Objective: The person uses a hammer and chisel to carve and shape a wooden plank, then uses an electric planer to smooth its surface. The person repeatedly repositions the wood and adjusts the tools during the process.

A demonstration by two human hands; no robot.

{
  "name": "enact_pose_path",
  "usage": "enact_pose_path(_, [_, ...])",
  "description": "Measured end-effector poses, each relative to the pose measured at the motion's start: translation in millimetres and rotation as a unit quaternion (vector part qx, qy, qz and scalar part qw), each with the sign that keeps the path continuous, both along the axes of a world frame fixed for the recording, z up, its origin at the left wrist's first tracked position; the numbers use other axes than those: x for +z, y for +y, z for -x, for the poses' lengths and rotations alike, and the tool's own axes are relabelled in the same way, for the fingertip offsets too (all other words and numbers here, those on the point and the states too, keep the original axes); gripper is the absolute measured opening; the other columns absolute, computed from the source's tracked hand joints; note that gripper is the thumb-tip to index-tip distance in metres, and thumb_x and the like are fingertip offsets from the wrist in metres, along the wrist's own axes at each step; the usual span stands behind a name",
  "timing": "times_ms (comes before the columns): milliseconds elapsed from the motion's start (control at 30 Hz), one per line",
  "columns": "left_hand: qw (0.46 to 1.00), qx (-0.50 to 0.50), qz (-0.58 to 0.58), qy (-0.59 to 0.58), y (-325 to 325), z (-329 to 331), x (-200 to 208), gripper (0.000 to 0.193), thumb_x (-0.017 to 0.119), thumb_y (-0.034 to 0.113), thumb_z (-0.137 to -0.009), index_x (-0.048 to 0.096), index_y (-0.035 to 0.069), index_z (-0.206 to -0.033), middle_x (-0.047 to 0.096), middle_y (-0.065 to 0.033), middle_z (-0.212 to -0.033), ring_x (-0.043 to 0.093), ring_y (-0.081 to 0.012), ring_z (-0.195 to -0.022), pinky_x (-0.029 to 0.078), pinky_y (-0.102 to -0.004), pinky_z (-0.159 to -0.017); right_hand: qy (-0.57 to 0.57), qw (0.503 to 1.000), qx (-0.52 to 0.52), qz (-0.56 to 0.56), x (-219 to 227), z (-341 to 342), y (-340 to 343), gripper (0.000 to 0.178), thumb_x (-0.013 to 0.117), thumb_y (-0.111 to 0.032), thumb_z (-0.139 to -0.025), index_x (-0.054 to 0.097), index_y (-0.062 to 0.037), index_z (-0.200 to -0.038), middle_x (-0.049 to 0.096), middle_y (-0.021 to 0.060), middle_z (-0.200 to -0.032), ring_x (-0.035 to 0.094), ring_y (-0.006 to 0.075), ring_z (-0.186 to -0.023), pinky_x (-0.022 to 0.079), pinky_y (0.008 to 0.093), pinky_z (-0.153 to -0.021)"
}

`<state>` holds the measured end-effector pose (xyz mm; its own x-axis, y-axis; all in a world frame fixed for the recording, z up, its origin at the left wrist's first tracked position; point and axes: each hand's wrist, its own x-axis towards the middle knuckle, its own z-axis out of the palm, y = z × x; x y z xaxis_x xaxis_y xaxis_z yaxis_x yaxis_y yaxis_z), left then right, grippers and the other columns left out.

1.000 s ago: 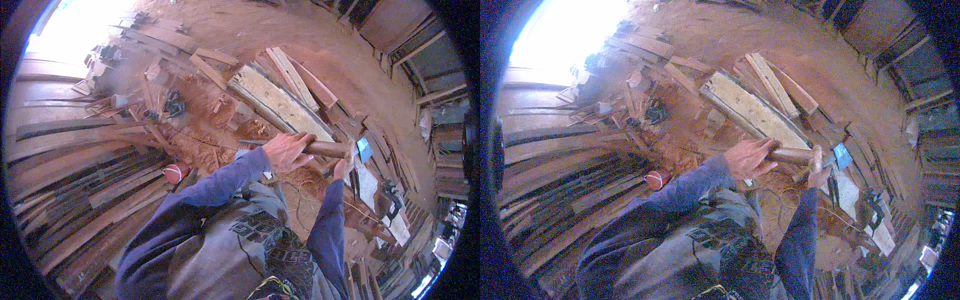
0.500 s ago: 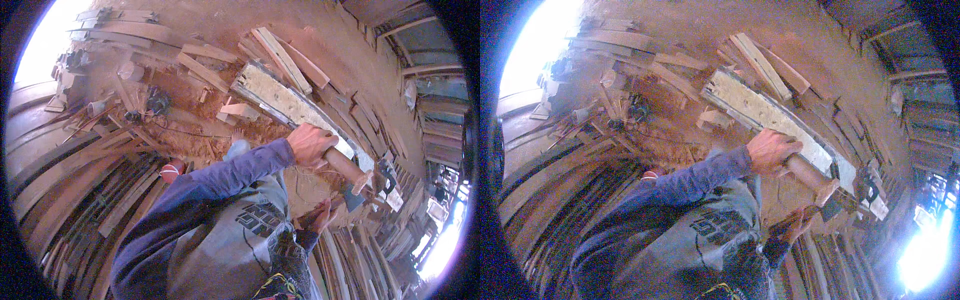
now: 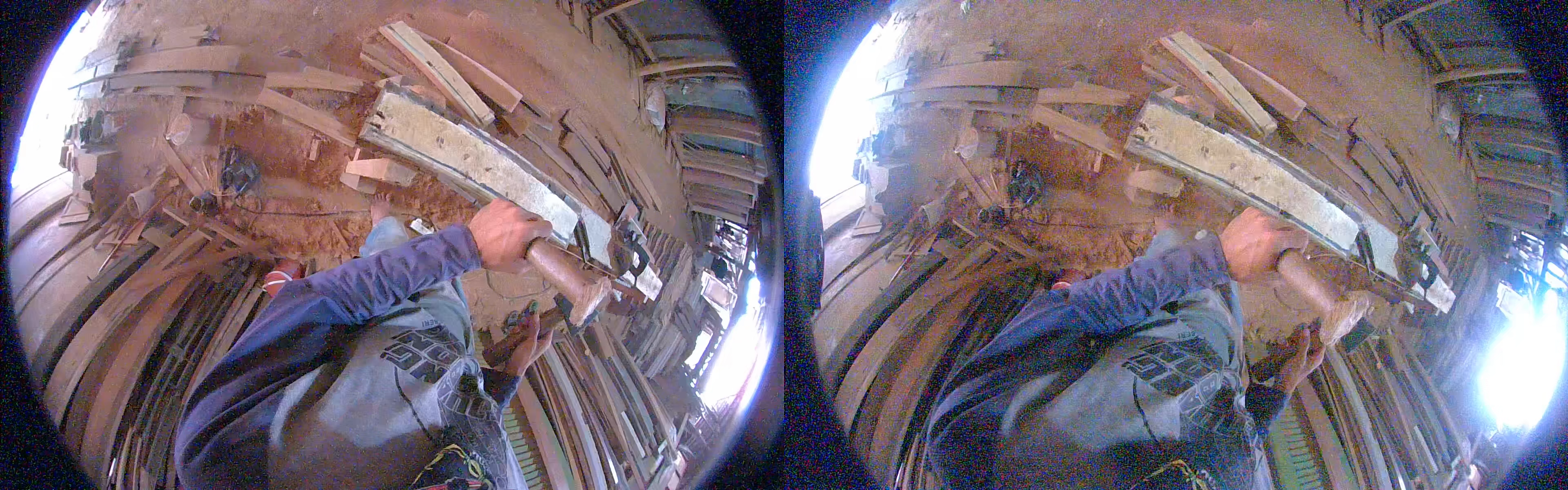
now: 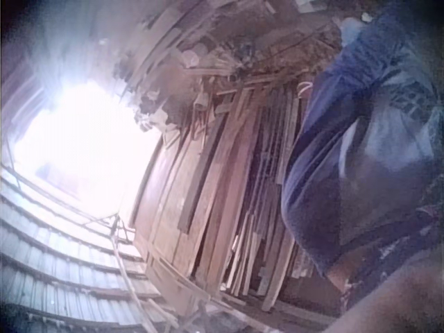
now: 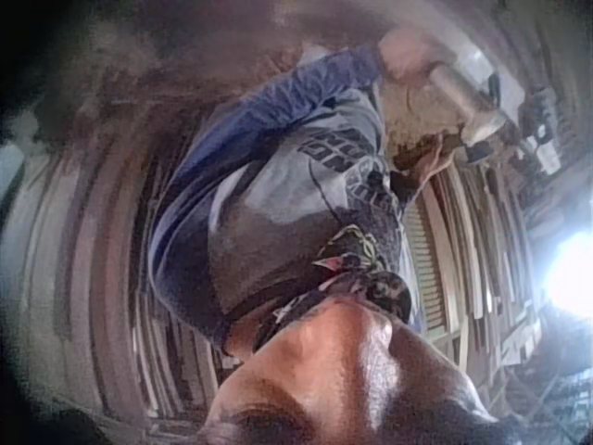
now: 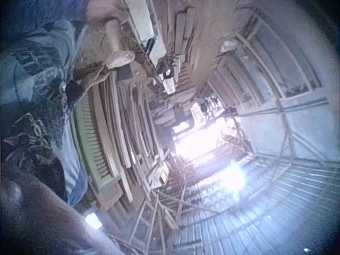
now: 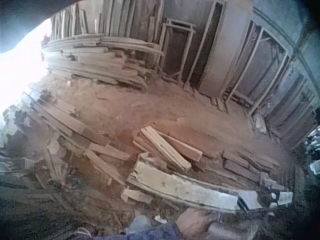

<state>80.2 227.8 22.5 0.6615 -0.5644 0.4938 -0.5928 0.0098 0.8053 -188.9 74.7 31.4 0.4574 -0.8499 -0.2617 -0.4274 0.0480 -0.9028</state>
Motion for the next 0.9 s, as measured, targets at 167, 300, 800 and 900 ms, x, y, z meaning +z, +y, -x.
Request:
enact_pose_path(167, [0.999, 0.022, -0.024, 0.015, 19, -15, -3, 0.037, 0.076, 0.028, -0.06, 0.061, 0.013, -0.089, 0.067, -0.0098, -0.081, 0.066, -0.0369, -0.074, 0.052, -0.0498, -0.06, 0.031, 0.999, -0.019, -0.005, 0, -3, 2, 0.031, 0.072, -0.016, -0.09, 0.057, -0.006, -0.115, 0.063, 0.0053, -0.084, 0.058, 0.0154, -0.064, 0.052, 0.0302, -0.05])
enact_pose_path(300, [0.994, 0.099, -0.031, 0.032, 47, -42, -7, 0.035, 0.077, 0.028, -0.059, 0.061, 0.015, -0.087, 0.066, -0.0099, -0.075, 0.067, -0.0357, -0.071, 0.052, -0.0492, -0.06, 0.016, 1.0, 0.006, -0.002, 6, -12, 10, 0.029, 0.071, -0.018, -0.091, 0.054, -0.0068, -0.113, 0.061, 0.0042, -0.081, 0.057, 0.014, -0.062, 0.05, 0.0292, -0.05])
enact_pose_path(800, [0.987, 0.11, -0.111, 0.025, 65, -62, 0, 0.031, 0.074, 0.027, -0.056, 0.065, 0.014, -0.084, 0.066, -0.0127, -0.069, 0.067, -0.0371, -0.068, 0.053, -0.0496, -0.062, 0.013, 0.999, 0.028, -0.011, 32, -49, 36, 0.024, 0.068, -0.019, -0.094, 0.054, -0.0067, -0.108, 0.059, 0.0026, -0.076, 0.056, 0.0117, -0.059, 0.047, 0.0268, -0.05])
enact_pose_path(900, [0.984, 0.102, -0.14, 0.027, 65, -63, -1, 0.039, 0.079, 0.027, -0.054, 0.067, 0.015, -0.089, 0.068, -0.0124, -0.074, 0.068, -0.0369, -0.071, 0.054, -0.0492, -0.064, 0.011, 0.999, 0.028, -0.01, 32, -50, 35, 0.024, 0.069, -0.02, -0.093, 0.054, -0.0069, -0.107, 0.059, 0.0024, -0.076, 0.056, 0.0117, -0.058, 0.046, 0.0269, -0.05])
